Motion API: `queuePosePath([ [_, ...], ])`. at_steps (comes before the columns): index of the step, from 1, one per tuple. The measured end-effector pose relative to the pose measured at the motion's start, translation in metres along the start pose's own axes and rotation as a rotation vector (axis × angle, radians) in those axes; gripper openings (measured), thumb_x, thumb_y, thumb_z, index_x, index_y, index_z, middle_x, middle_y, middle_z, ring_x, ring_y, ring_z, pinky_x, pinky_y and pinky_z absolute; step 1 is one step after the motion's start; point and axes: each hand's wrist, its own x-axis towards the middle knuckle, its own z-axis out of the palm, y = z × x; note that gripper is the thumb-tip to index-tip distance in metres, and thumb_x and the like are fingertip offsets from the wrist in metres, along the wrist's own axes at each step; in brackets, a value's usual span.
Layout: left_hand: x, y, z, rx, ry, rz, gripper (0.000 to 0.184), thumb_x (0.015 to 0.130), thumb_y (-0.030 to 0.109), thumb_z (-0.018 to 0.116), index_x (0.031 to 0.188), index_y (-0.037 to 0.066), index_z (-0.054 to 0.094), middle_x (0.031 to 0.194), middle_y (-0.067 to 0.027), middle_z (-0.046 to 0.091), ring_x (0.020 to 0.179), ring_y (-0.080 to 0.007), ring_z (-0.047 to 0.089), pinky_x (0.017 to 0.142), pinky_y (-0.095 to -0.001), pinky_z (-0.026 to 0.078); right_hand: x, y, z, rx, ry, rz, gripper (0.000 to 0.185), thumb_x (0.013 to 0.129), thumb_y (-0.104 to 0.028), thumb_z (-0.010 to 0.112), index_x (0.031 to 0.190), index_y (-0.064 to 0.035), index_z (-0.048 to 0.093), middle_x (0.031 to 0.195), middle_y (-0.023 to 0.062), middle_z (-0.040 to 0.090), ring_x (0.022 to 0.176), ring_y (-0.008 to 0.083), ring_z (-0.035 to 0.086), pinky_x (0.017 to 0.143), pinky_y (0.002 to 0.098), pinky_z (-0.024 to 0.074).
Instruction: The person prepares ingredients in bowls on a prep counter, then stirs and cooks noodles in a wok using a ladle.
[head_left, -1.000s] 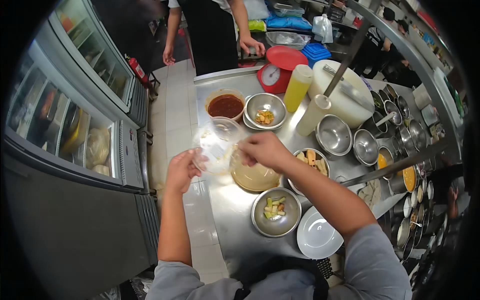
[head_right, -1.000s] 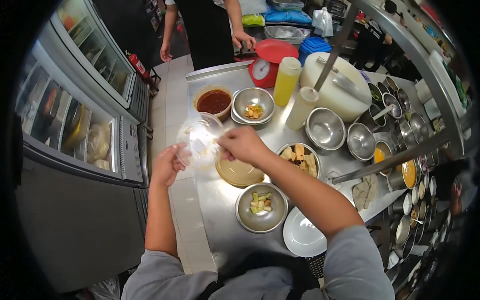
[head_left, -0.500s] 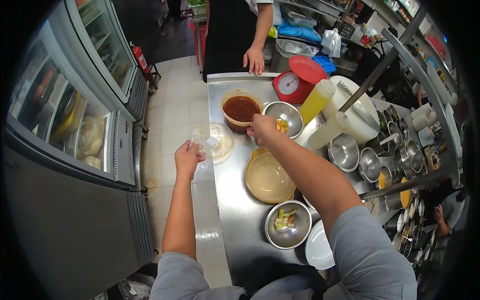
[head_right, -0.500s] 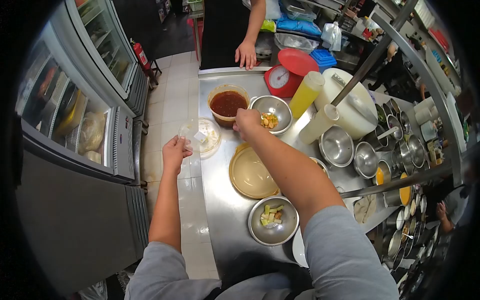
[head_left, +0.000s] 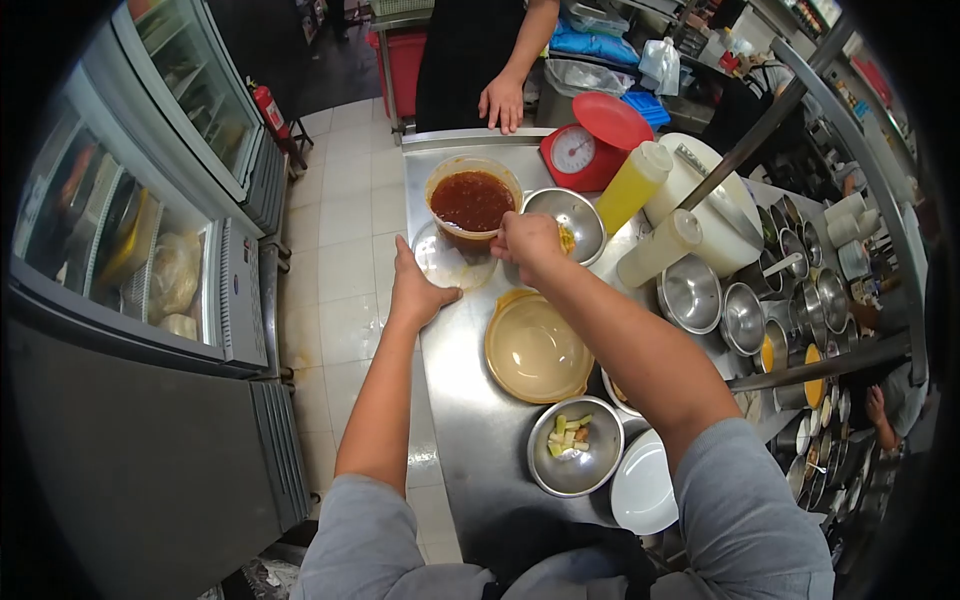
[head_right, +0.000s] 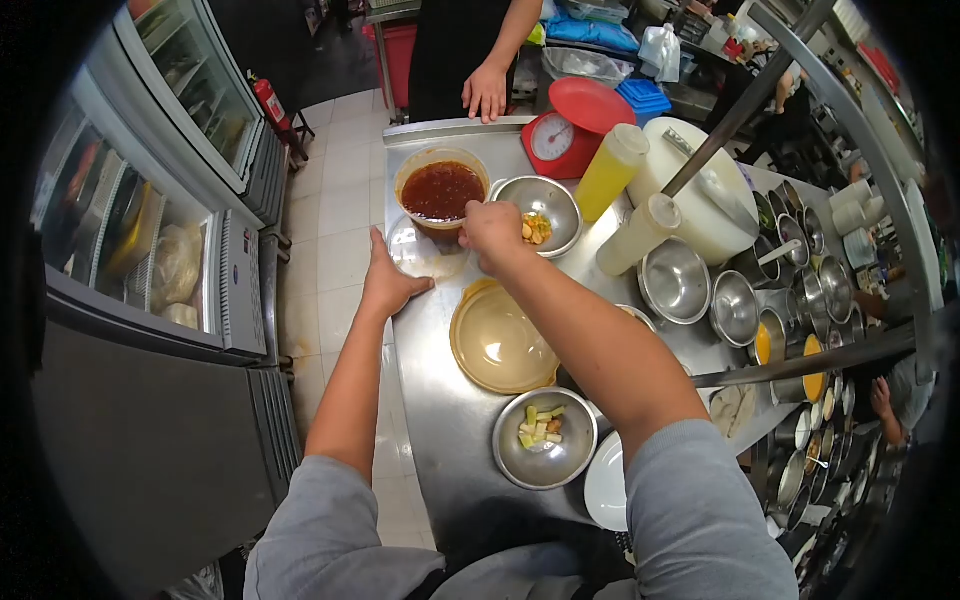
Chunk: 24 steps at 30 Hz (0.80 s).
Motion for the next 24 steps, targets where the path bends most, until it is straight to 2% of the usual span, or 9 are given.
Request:
queuePosePath([
  [4,0.007,0.001,0.009,0.019,0.051,0.08,0.128,0.058,0.018,0.092,0.149,-0.011,0.007,0.155,-0.028,0.023,0.142,-0.0355,0.032,0.116,-0.0358,0.03,-0.003,0.012,-0.005,0.013,-0.042,0.006,0.013,0.088,-0.007,0.053,0.082,0.0034,0.058,0.077,0.012,0.059,0.07,0.025,0.064,0.065,0.0356,0.0585],
  [5,0.01,-0.001,0.014,0.025,0.083,0.109,0.13,0.056,0.015,0.093,0.149,-0.01,0.006,0.15,-0.0278,0.029,0.139,-0.0385,0.035,0.113,-0.0377,0.036,-0.004,0.013,-0.007,0.009,-0.063,0.003,0.013,0.088,-0.007,0.053,0.082,0.0037,0.058,0.078,0.012,0.06,0.071,0.0249,0.064,0.065,0.0356,0.0588],
  [9,0.018,-0.005,0.022,-0.01,0.094,0.119,0.13,0.055,0.016,0.093,0.15,-0.009,0.008,0.153,-0.0271,0.028,0.143,-0.035,0.03,0.116,-0.036,0.031,-0.005,0.013,-0.01,-0.054,-0.1,0.027,0.012,0.088,-0.006,0.054,0.082,0.0039,0.058,0.08,0.0125,0.062,0.072,0.0241,0.065,0.067,0.0347,0.0596],
  [16,0.023,-0.01,0.03,0.014,0.145,0.196,0.127,0.048,0.017,0.095,0.146,-0.007,0.019,0.143,-0.0239,0.038,0.132,-0.0398,0.04,0.112,-0.0424,0.035,-0.004,0.013,-0.017,-0.016,-0.16,0.126,0.017,0.09,-0.012,0.059,0.082,0.0029,0.062,0.079,0.0115,0.064,0.07,0.0232,0.066,0.064,0.033,0.0592],
  [18,0.022,-0.009,0.03,-0.04,0.17,0.255,0.115,0.046,0.016,0.094,0.142,0.0,0.032,0.135,-0.0207,0.045,0.126,-0.0397,0.045,0.108,-0.0445,0.038,-0.008,-0.002,-0.026,-0.319,-0.211,0.075,0.023,0.091,-0.019,0.063,0.084,0.0038,0.065,0.079,0.0124,0.067,0.071,0.0217,0.067,0.065,0.0331,0.0589],
  [19,0.02,-0.008,0.03,-0.073,0.185,0.286,0.104,0.047,0.013,0.093,0.135,0.005,0.039,0.13,-0.0184,0.049,0.122,-0.0389,0.047,0.106,-0.0453,0.04,-0.005,-0.013,-0.036,-0.653,-0.237,-0.069,0.035,0.092,-0.027,0.063,0.085,0.0068,0.066,0.079,0.0171,0.069,0.073,0.0214,0.07,0.065,0.0333,0.0588],
  [20,0.02,-0.007,0.031,-0.074,0.174,0.298,0.104,0.047,0.013,0.093,0.135,0.005,0.039,0.13,-0.0184,0.049,0.122,-0.0389,0.047,0.106,-0.0453,0.04,-0.005,-0.024,-0.05,-0.646,-0.222,-0.069,0.035,0.092,-0.027,0.063,0.085,0.0068,0.066,0.079,0.0171,0.069,0.073,0.0214,0.07,0.065,0.0333,0.0588],
  [22,0.018,-0.007,0.032,-0.051,0.204,0.302,0.102,0.048,0.012,0.093,0.135,0.005,0.04,0.13,-0.0177,0.049,0.122,-0.0386,0.047,0.106,-0.0452,0.04,-0.008,-0.039,-0.084,-1.423,-0.052,-0.646,0.031,0.09,-0.024,0.061,0.089,0.0061,0.069,0.082,0.0189,0.069,0.073,0.0299,0.07,0.071,0.0402,0.057],
  [24,0.014,-0.001,0.032,-0.041,0.229,0.297,0.09,0.052,0.011,0.093,0.128,0.004,0.047,0.126,-0.0144,0.053,0.12,-0.0324,0.053,0.104,-0.0403,0.043,0.009,-0.031,-0.114,-1.346,0.0,-0.517,0.03,0.09,-0.021,0.058,0.09,0.0073,0.069,0.078,0.02,0.069,0.065,0.0291,0.07,0.067,0.0395,0.0573],
])
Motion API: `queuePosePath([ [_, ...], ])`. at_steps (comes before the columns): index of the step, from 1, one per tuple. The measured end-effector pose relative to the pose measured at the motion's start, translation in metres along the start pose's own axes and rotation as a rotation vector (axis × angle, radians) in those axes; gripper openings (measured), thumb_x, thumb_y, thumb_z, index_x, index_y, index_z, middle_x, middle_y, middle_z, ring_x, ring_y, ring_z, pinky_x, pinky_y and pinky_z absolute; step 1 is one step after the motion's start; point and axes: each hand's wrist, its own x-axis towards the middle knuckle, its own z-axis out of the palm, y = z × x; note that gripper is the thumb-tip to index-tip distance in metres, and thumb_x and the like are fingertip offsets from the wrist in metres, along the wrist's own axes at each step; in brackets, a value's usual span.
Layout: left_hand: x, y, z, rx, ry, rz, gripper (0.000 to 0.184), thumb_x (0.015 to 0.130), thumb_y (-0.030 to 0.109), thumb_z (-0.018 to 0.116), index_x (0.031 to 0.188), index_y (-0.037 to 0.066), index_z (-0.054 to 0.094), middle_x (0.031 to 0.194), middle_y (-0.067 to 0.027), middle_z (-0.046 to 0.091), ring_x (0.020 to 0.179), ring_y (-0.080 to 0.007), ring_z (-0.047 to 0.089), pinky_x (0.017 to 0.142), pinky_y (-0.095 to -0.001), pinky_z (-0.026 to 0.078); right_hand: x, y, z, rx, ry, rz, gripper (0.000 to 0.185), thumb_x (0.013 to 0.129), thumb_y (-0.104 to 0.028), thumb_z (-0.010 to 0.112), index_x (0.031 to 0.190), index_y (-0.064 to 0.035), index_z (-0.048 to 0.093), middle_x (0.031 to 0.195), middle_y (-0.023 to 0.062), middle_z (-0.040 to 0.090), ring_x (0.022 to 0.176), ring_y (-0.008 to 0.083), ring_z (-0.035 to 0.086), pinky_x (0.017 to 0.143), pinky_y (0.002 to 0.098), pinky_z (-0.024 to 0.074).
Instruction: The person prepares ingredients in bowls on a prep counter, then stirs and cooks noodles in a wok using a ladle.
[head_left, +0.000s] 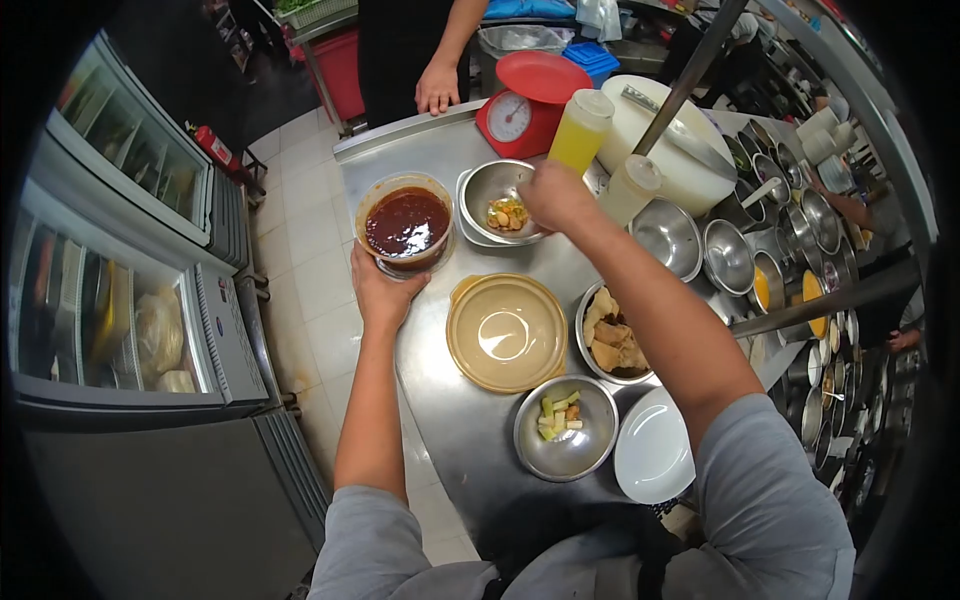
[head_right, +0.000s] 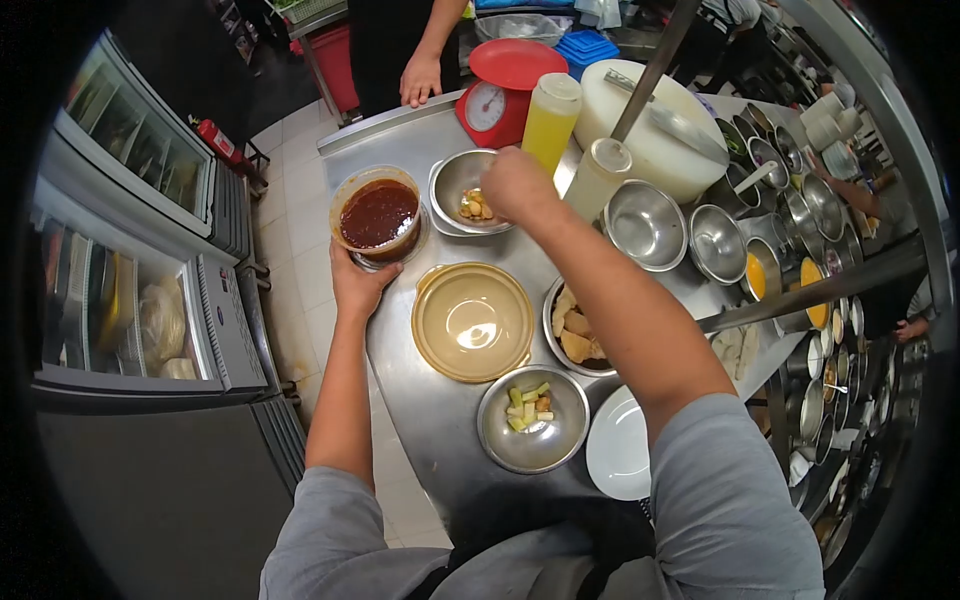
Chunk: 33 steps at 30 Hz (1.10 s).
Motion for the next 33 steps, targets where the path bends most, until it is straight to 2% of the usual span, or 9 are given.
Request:
queuePosePath([
  [3,-0.001,0.003,0.002,0.056,0.03,-0.012,0.089,0.052,0.012,0.093,0.128,0.004,0.047,0.126,-0.0149,0.054,0.12,-0.0335,0.053,0.103,-0.0405,0.043,-0.019,0.005,-0.019,0.264,-0.188,0.469,0.027,0.089,-0.015,0.054,0.088,0.0078,0.068,0.073,0.021,0.069,0.057,0.029,0.069,0.061,0.0385,0.0573],
  [8,-0.001,-0.002,0.004,0.028,-0.005,-0.018,0.103,0.051,0.014,0.093,0.138,0.006,0.039,0.134,-0.0155,0.048,0.126,-0.0354,0.046,0.107,-0.0429,0.039,-0.013,0.031,0.031,0.417,-0.193,0.517,0.025,0.087,-0.014,0.054,0.088,0.0069,0.069,0.074,0.0207,0.069,0.053,0.0274,0.068,0.059,0.0375,0.0575],
  [14,-0.005,-0.003,0.004,0.042,-0.009,0.026,0.093,0.056,0.016,0.091,0.134,0.004,0.043,0.131,-0.0155,0.05,0.124,-0.0343,0.048,0.107,-0.0405,0.039,-0.007,0.051,0.046,0.163,-0.132,0.377,0.028,0.086,-0.019,0.058,0.091,0.0055,0.071,0.093,0.0227,0.07,0.083,0.0339,0.071,0.08,0.0391,0.0559],
  [16,-0.009,-0.007,0.003,0.049,-0.002,0.059,0.086,0.058,0.017,0.09,0.131,0.003,0.046,0.129,-0.0149,0.052,0.122,-0.0324,0.05,0.106,-0.0381,0.039,-0.016,0.049,0.045,0.028,0.06,0.191,0.03,0.085,-0.025,0.059,0.091,0.0022,0.072,0.103,0.0216,0.068,0.095,0.0361,0.067,0.087,0.0422,0.053],
  [21,-0.026,0.057,-0.024,0.021,0.533,0.137,0.071,0.073,0.016,0.081,0.133,0.002,0.045,0.13,-0.0131,0.052,0.123,-0.0293,0.05,0.108,-0.0418,0.036,-0.107,0.044,-0.042,0.286,0.214,0.347,0.041,0.082,-0.027,0.067,0.11,0.0027,0.066,0.109,0.0234,0.065,0.108,0.0346,0.062,0.093,0.0426,0.0493],
  [22,-0.024,0.082,-0.026,0.02,0.53,0.138,0.071,0.073,0.016,0.081,0.133,0.002,0.045,0.13,-0.0131,0.052,0.123,-0.0293,0.05,0.108,-0.0418,0.036,-0.115,0.061,-0.043,0.328,0.433,0.402,0.051,0.077,-0.024,0.073,0.119,-0.0003,0.059,0.111,0.0212,0.065,0.104,0.0327,0.064,0.091,0.0413,0.0509],
  [26,0.026,0.157,0.028,-0.296,0.146,0.239,0.071,0.074,0.018,0.081,0.133,-0.001,0.046,0.133,-0.0183,0.051,0.126,-0.0304,0.048,0.109,-0.0427,0.035,-0.091,0.108,0.009,0.486,0.836,0.387,0.085,0.065,-0.018,0.084,0.138,-0.0035,0.042,0.118,0.0174,0.064,0.103,0.0268,0.064,0.092,0.0362,0.0507],
  [31,0.098,0.191,0.157,-0.141,-0.09,0.383,0.076,0.068,0.02,0.086,0.129,0.0,0.046,0.126,-0.0181,0.058,0.12,-0.029,0.056,0.1,-0.0397,0.044,-0.072,0.102,0.002,0.678,0.64,0.403,0.071,0.068,-0.023,0.079,0.129,-0.0038,0.049,0.119,0.0195,0.064,0.113,0.0342,0.061,0.097,0.0399,0.0489],
  [33,0.113,0.191,0.189,-0.262,-0.359,0.373,0.079,0.062,0.018,0.089,0.127,-0.001,0.048,0.118,-0.0207,0.064,0.112,-0.0344,0.062,0.096,-0.0402,0.048,-0.062,0.102,-0.002,0.682,0.641,0.411,0.069,0.068,-0.022,0.079,0.128,-0.0034,0.049,0.119,0.0197,0.064,0.113,0.0345,0.061,0.097,0.0402,0.0488],
])
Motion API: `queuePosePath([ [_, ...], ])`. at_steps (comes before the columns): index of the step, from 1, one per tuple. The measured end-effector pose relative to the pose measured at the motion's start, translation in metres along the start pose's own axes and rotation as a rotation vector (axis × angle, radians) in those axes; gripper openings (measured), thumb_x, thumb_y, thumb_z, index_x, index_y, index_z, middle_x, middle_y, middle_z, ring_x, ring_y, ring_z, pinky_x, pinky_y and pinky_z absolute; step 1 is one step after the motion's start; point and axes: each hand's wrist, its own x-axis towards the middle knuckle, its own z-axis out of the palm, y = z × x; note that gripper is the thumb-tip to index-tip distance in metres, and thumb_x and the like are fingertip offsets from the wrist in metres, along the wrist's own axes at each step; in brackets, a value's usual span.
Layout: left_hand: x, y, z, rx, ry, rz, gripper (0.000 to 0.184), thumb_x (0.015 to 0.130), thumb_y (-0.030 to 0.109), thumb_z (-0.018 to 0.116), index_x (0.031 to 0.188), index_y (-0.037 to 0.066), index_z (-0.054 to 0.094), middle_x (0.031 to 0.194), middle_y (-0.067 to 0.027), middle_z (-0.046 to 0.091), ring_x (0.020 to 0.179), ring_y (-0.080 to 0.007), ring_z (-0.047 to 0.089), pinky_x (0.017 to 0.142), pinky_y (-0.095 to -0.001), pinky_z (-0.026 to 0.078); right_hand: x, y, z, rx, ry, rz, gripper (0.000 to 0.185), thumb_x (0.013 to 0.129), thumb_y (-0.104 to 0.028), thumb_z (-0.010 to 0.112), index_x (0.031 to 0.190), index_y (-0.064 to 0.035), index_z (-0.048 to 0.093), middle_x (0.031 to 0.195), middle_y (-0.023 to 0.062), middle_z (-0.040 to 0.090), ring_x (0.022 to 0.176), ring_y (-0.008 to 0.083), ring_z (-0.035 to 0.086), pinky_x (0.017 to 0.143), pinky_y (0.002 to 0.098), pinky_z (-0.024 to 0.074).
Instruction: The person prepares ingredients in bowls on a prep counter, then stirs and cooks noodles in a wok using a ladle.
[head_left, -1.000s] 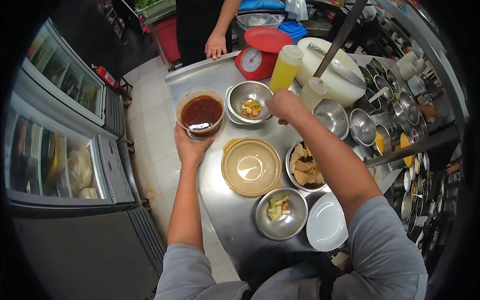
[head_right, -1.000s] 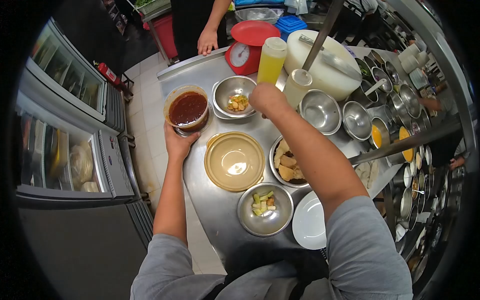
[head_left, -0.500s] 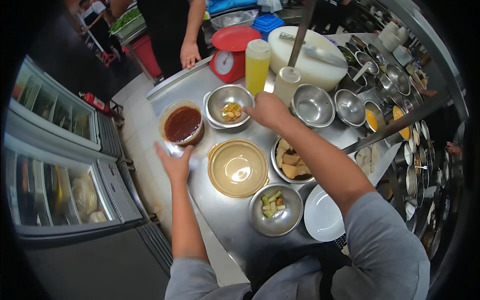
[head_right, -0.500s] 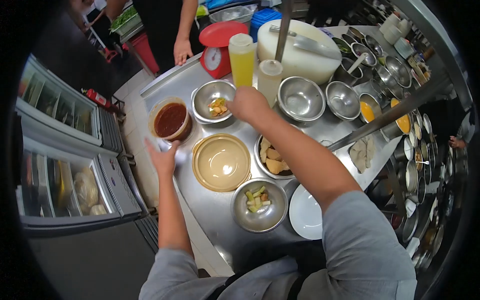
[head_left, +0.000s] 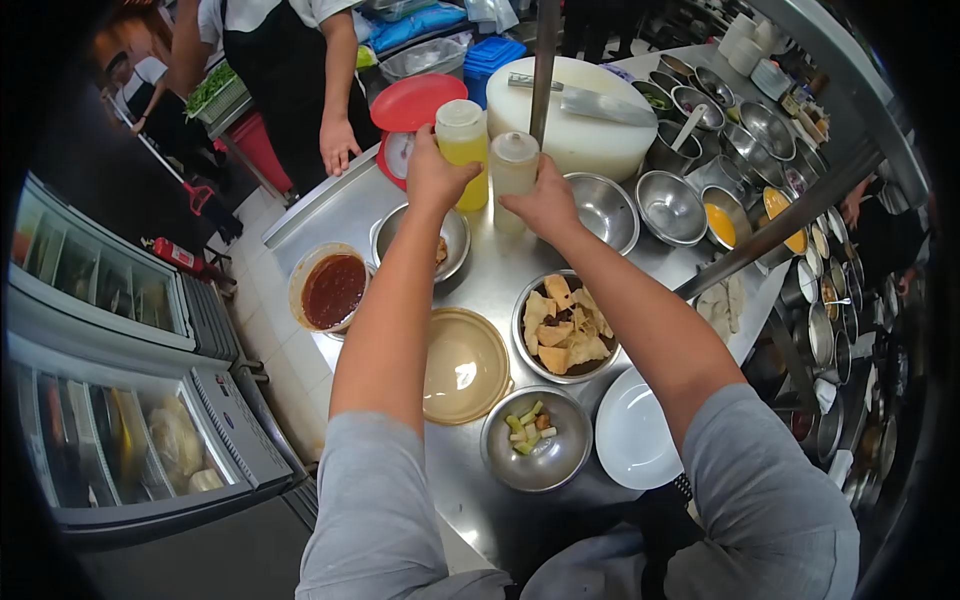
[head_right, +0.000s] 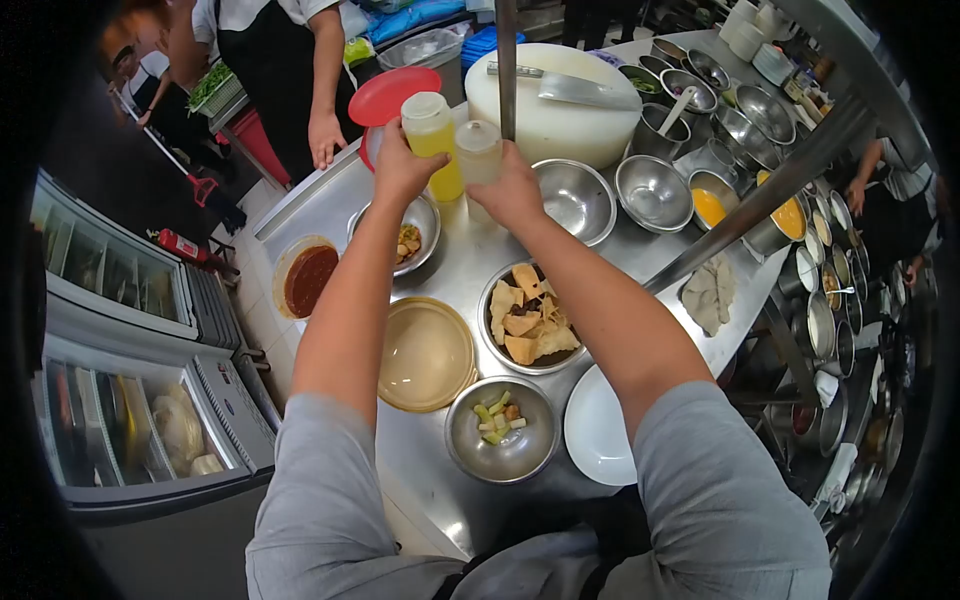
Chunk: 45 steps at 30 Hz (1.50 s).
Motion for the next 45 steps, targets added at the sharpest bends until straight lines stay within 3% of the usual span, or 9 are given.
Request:
queuePosePath([
  [11,0.013,-0.017,-0.013,0.185,-0.161,-0.012,0.072,0.066,0.011,0.084,0.129,-0.004,0.051,0.122,-0.0218,0.063,0.117,-0.031,0.061,0.1,-0.0404,0.048,-0.001,0.008,-0.01,-0.05,0.035,-0.12,0.094,0.064,-0.029,0.085,0.142,-0.0032,0.039,0.128,0.0219,0.058,0.114,0.0324,0.061,0.097,0.0395,0.0493],
  [16,-0.09,0.08,-0.09,0.222,0.038,-0.094,0.075,0.07,0.021,0.083,0.132,-0.005,0.051,0.134,-0.0207,0.057,0.121,-0.0304,0.057,0.102,-0.0393,0.045,-0.124,-0.027,-0.156,0.143,-0.173,-0.195,0.05,0.083,-0.007,0.072,0.131,-0.0054,0.057,0.121,0.014,0.061,0.1,0.0176,0.066,0.087,0.0286,0.0537],
  [19,-0.175,0.134,-0.112,0.038,-0.113,-0.099,0.067,0.073,0.02,0.082,0.13,-0.003,0.055,0.132,-0.0149,0.059,0.116,-0.0236,0.058,0.099,-0.0372,0.046,-0.209,0.018,-0.231,0.033,0.069,-0.239,0.036,0.081,-0.002,0.072,0.116,0.0001,0.064,0.098,0.0102,0.067,0.079,0.0135,0.064,0.073,0.0254,0.0514],
  [26,-0.346,0.214,-0.045,-0.61,-0.701,-0.319,0.06,0.079,0.018,0.079,0.131,0.003,0.056,0.127,-0.0068,0.063,0.114,-0.0173,0.059,0.096,-0.0337,0.046,-0.444,0.141,-0.379,-0.124,0.034,0.527,0.033,0.088,0.001,0.061,0.121,0.0019,0.058,0.083,0.0012,0.059,0.072,0.0066,0.053,0.067,0.0235,0.0465],
  [29,-0.405,0.259,0.041,-0.74,-0.932,-0.363,0.06,0.083,0.015,0.076,0.136,0.002,0.051,0.128,-0.0107,0.061,0.113,-0.0193,0.061,0.094,-0.0328,0.048,-0.558,0.194,-0.443,-0.396,-0.489,0.947,0.045,0.08,-0.018,0.07,0.122,-0.004,0.06,0.101,0.0227,0.067,0.09,0.0345,0.067,0.079,0.0403,0.0527],
  [33,-0.47,0.344,0.15,-0.429,-1.103,-0.209,0.056,0.085,0.02,0.075,0.134,0.003,0.053,0.123,-0.009,0.064,0.11,-0.0194,0.062,0.091,-0.0322,0.048,-0.757,0.318,-0.507,-0.548,-0.954,1.099,0.075,0.077,-0.042,0.078,0.135,-0.0011,0.053,0.127,0.0214,0.061,0.12,0.0343,0.057,0.101,0.0385,0.0463],
  [37,-0.533,0.413,0.241,-0.375,-1.238,-0.184,0.054,0.084,0.021,0.075,0.131,0.002,0.054,0.119,-0.0095,0.064,0.11,-0.0196,0.061,0.091,-0.0328,0.048,-0.925,0.438,-0.522,-0.401,-0.692,1.21,0.051,0.084,-0.03,0.07,0.122,0.0013,0.061,0.126,0.0222,0.062,0.119,0.0332,0.058,0.098,0.0415,0.0462],
  [39,-0.564,0.436,0.288,-0.482,-1.357,-0.17,0.055,0.084,0.02,0.075,0.13,0.0,0.054,0.119,-0.0099,0.064,0.107,-0.0196,0.061,0.092,-0.0334,0.049,-0.92,0.388,-0.554,-0.302,-0.256,1.179,0.041,0.084,-0.021,0.067,0.117,0.0039,0.063,0.114,0.0228,0.067,0.107,0.0342,0.064,0.09,0.0415,0.0493],
  [45,-0.603,0.552,0.398,-0.47,-1.678,-0.035,0.057,0.083,0.021,0.077,0.132,0.003,0.054,0.118,-0.0103,0.065,0.098,-0.015,0.062,0.086,-0.0315,0.051,-0.977,0.347,-0.597,-0.072,0.228,1.178,0.045,0.078,-0.023,0.072,0.111,0.0063,0.065,0.1,0.0241,0.069,0.094,0.0347,0.067,0.084,0.04,0.0513],
])
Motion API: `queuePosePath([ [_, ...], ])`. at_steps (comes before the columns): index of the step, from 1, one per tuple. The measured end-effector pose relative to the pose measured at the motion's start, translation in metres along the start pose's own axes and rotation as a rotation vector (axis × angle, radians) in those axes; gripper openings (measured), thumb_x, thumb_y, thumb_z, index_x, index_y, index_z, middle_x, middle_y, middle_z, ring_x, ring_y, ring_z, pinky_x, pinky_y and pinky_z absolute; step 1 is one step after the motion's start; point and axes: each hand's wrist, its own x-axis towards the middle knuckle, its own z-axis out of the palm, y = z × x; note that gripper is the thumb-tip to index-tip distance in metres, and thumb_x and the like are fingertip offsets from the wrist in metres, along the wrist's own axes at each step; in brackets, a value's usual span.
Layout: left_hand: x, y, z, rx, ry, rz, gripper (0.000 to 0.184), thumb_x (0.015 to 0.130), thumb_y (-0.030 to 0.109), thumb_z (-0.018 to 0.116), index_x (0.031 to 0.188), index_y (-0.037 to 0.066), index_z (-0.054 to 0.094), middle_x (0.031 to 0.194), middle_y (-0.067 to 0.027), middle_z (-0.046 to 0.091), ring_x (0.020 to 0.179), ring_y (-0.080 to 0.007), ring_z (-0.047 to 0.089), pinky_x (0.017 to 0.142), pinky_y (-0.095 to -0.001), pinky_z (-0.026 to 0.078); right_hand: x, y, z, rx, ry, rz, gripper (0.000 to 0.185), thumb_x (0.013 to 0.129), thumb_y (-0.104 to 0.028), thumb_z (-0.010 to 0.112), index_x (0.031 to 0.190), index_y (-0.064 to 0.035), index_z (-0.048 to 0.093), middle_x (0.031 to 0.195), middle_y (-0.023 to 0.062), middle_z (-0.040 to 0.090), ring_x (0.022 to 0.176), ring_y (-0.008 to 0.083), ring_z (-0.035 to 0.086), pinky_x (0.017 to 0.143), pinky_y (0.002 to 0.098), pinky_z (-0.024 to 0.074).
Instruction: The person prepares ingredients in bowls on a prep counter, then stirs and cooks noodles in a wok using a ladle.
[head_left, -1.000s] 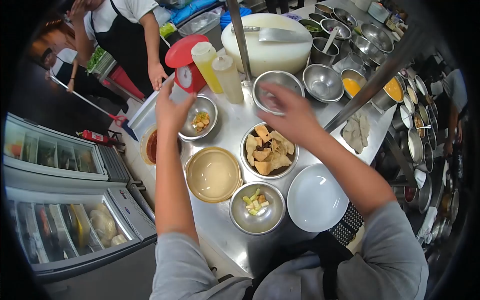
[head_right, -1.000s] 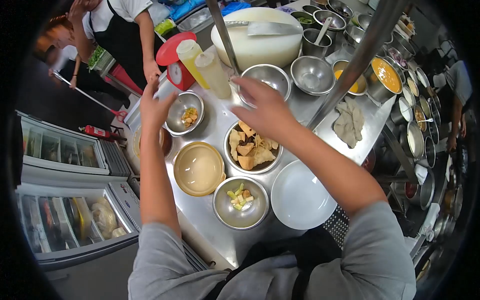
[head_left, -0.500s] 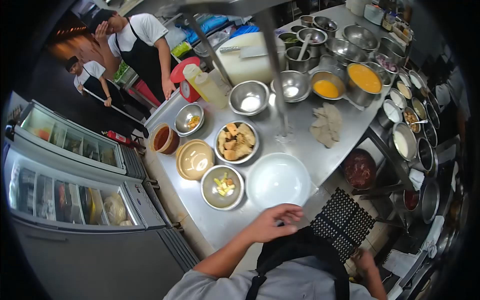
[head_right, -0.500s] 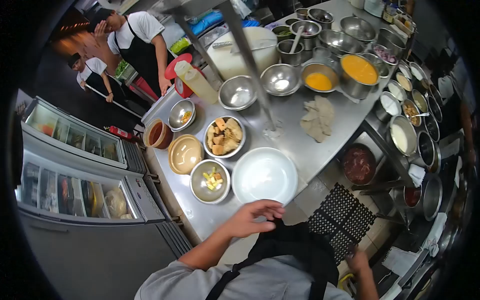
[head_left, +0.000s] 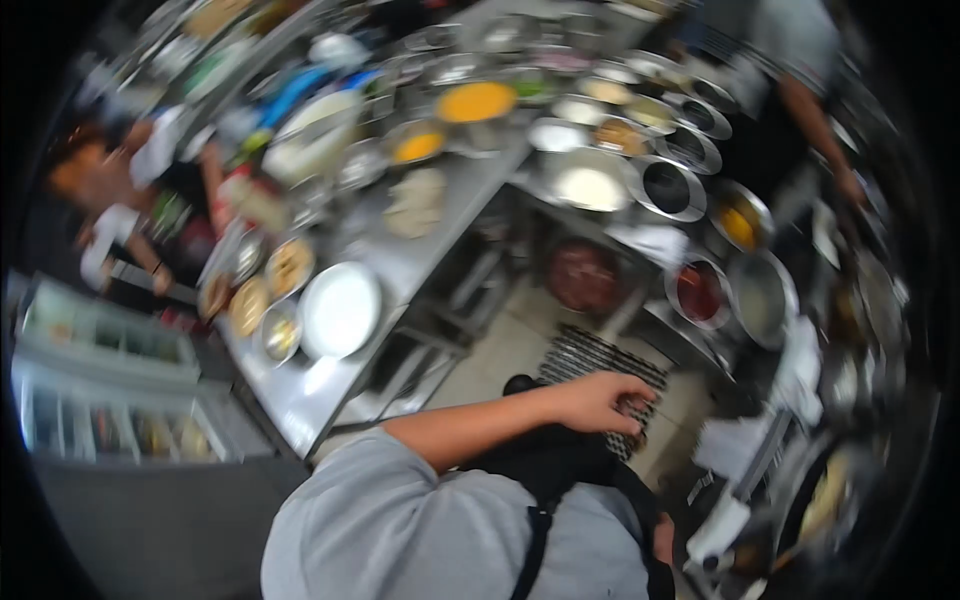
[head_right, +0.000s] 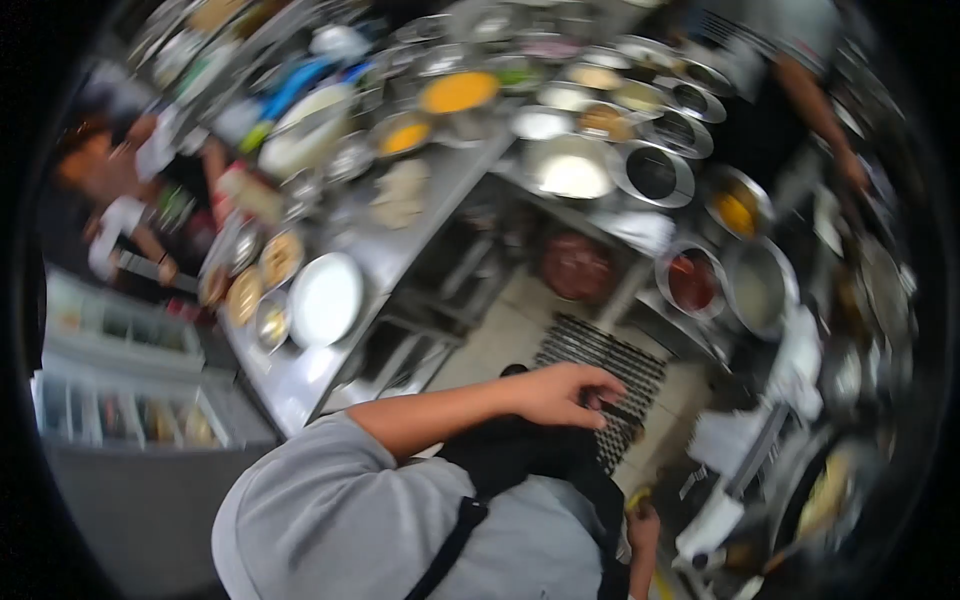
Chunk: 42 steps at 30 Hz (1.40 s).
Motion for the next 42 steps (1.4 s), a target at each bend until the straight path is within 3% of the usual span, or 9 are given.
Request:
queuePosePath([
  [8,0.2,-0.102,0.098,0.254,-0.517,-0.131,0.083,0.077,0.033,0.082,0.145,0.007,0.042,0.119,-0.0139,0.062,0.096,-0.0192,0.061,0.087,-0.0358,0.05,-0.103,-0.005,-0.007,0.176,0.271,0.386,0.049,0.081,-0.027,0.074,0.12,0.001,0.062,0.098,0.0166,0.07,0.093,0.0282,0.068,0.082,0.0367,0.0535],
  [11,0.267,-0.133,0.15,0.37,-0.675,-0.08,0.092,0.073,0.037,0.082,0.143,-0.004,0.04,0.131,-0.0252,0.056,0.123,-0.0335,0.054,0.105,-0.0384,0.043,-0.14,-0.006,0.014,0.202,0.349,0.486,0.046,0.082,-0.028,0.073,0.117,-0.0009,0.064,0.1,0.0147,0.07,0.092,0.028,0.069,0.081,0.0361,0.0538],
  [20,0.439,-0.193,0.304,0.263,-0.544,0.004,0.093,0.06,0.025,0.09,0.135,-0.004,0.044,0.122,-0.0246,0.062,0.11,-0.0365,0.062,0.096,-0.0395,0.049,-0.098,-0.123,-0.045,0.459,0.201,0.67,0.05,0.089,-0.032,0.068,0.131,-0.0065,0.057,0.117,0.0144,0.067,0.099,0.0267,0.068,0.087,0.0353,0.0538],
  [25,0.434,-0.19,0.3,0.178,-0.664,-0.197,0.023,0.083,0.019,0.073,0.088,-0.004,0.071,0.083,-0.0182,0.072,0.067,-0.0273,0.07,0.068,-0.0395,0.056,-0.08,-0.131,-0.065,0.457,0.255,0.758,0.049,0.089,-0.032,0.067,0.13,-0.0063,0.057,0.117,0.0146,0.067,0.097,0.0275,0.069,0.087,0.0363,0.0541],
  [29,0.425,-0.184,0.278,0.024,-0.715,-0.253,0.017,0.085,0.011,0.068,0.097,-0.001,0.069,0.077,-0.015,0.071,0.064,-0.0197,0.07,0.062,-0.037,0.054,-0.084,-0.098,-0.059,0.329,0.186,0.731,0.047,0.085,-0.032,0.07,0.124,-0.0062,0.062,0.114,0.0151,0.068,0.099,0.0273,0.069,0.088,0.0366,0.0542],
  [32,0.402,-0.162,0.24,0.17,-0.562,-0.006,0.019,0.087,0.009,0.067,0.1,-0.004,0.067,0.078,-0.0102,0.07,0.066,-0.0152,0.068,0.062,-0.0327,0.055,-0.075,-0.062,-0.05,0.155,0.171,0.554,0.043,0.082,-0.031,0.07,0.118,-0.0061,0.065,0.113,0.0149,0.069,0.101,0.0329,0.067,0.09,0.0387,0.0531],
  [36,0.327,-0.139,0.16,0.613,-0.263,0.067,0.029,0.084,0.016,0.069,0.11,0.004,0.069,0.092,-0.0133,0.073,0.082,-0.0288,0.071,0.075,-0.0377,0.056,-0.048,-0.032,-0.06,0.089,0.095,0.384,0.047,0.082,-0.032,0.069,0.119,-0.0042,0.064,0.117,0.0183,0.066,0.108,0.0342,0.063,0.094,0.0396,0.05],
  [38,0.249,-0.147,0.11,0.668,-0.151,-0.034,0.063,0.08,0.025,0.074,0.138,0.014,0.053,0.137,-0.0194,0.055,0.124,-0.036,0.054,0.103,-0.0414,0.045,-0.033,-0.032,-0.087,0.028,0.026,0.295,0.048,0.083,-0.031,0.066,0.121,-0.0009,0.062,0.118,0.0212,0.065,0.111,0.0354,0.061,0.096,0.0422,0.0482],
  [42,0.102,-0.189,0.029,0.85,-0.141,-0.426,0.077,0.079,0.037,0.074,0.146,0.016,0.043,0.14,-0.028,0.047,0.122,-0.0412,0.053,0.102,-0.0448,0.045,-0.026,-0.029,-0.068,-0.128,-0.029,0.261,0.051,0.08,-0.025,0.07,0.121,0.0021,0.061,0.116,0.0233,0.065,0.112,0.0365,0.062,0.096,0.0431,0.0491],
])
